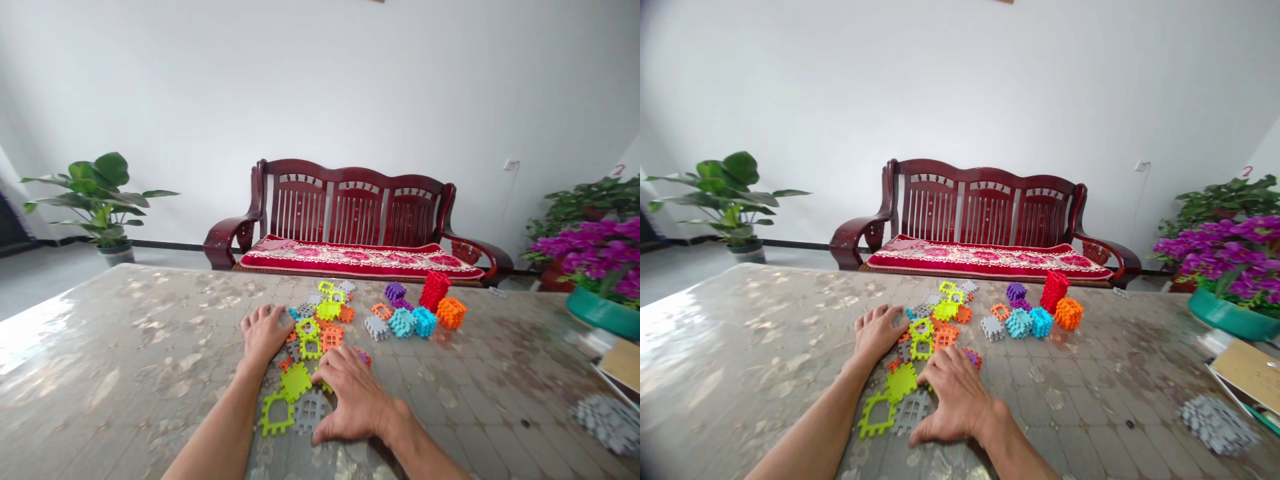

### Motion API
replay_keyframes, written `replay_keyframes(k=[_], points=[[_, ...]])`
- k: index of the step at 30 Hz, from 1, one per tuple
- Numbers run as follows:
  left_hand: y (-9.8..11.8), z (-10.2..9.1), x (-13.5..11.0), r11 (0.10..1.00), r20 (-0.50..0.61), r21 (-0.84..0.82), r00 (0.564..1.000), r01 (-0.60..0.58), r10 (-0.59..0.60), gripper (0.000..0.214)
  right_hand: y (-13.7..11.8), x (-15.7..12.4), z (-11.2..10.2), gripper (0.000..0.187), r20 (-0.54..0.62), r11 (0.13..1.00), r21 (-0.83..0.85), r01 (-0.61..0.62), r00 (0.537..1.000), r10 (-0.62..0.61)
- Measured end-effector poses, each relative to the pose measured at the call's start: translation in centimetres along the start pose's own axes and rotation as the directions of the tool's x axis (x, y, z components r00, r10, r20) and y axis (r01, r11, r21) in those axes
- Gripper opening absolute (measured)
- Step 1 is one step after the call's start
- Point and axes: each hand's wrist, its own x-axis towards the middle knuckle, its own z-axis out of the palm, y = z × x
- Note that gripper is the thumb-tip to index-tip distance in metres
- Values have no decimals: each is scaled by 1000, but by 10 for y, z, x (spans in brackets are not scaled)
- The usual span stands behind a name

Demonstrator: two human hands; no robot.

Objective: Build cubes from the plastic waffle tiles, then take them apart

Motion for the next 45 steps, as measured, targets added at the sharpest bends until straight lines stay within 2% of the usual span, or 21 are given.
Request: replay_keyframes(k=[8,13,18,24,29,33,36,41,45], points=[[1,-4,-2,1000,-3,-17,1000,-12,11,49,0,0,4,57,-38,1000,14,22,999,-21],[1,-6,-2,1000,11,-14,1000,-8,8,48,11,1,-12,50,-125,993,95,-76,988,87],[2,-7,-3,1000,25,-10,1000,-5,5,47,39,-1,-24,50,-249,962,216,-168,943,221],[1,-4,-2,1000,4,-11,1000,-11,11,46,69,-5,-15,55,-295,930,252,-269,894,338],[1,-4,-1,1000,7,-1,1000,-6,6,47,66,-4,-6,62,-248,909,267,-320,889,385],[1,-5,-2,1000,16,-1,1000,-4,4,46,52,-1,-8,63,-253,918,156,-365,884,394],[2,-6,-2,1000,20,-10,1000,-2,2,47,43,2,-10,62,-282,899,24,-437,860,425],[3,-8,-3,1000,22,-8,1000,-3,3,47,35,4,-8,64,-311,860,-149,-488,849,427],[3,-8,-3,1000,17,-7,1000,-7,7,48,31,5,-4,56,-310,835,-221,-503,848,429]])
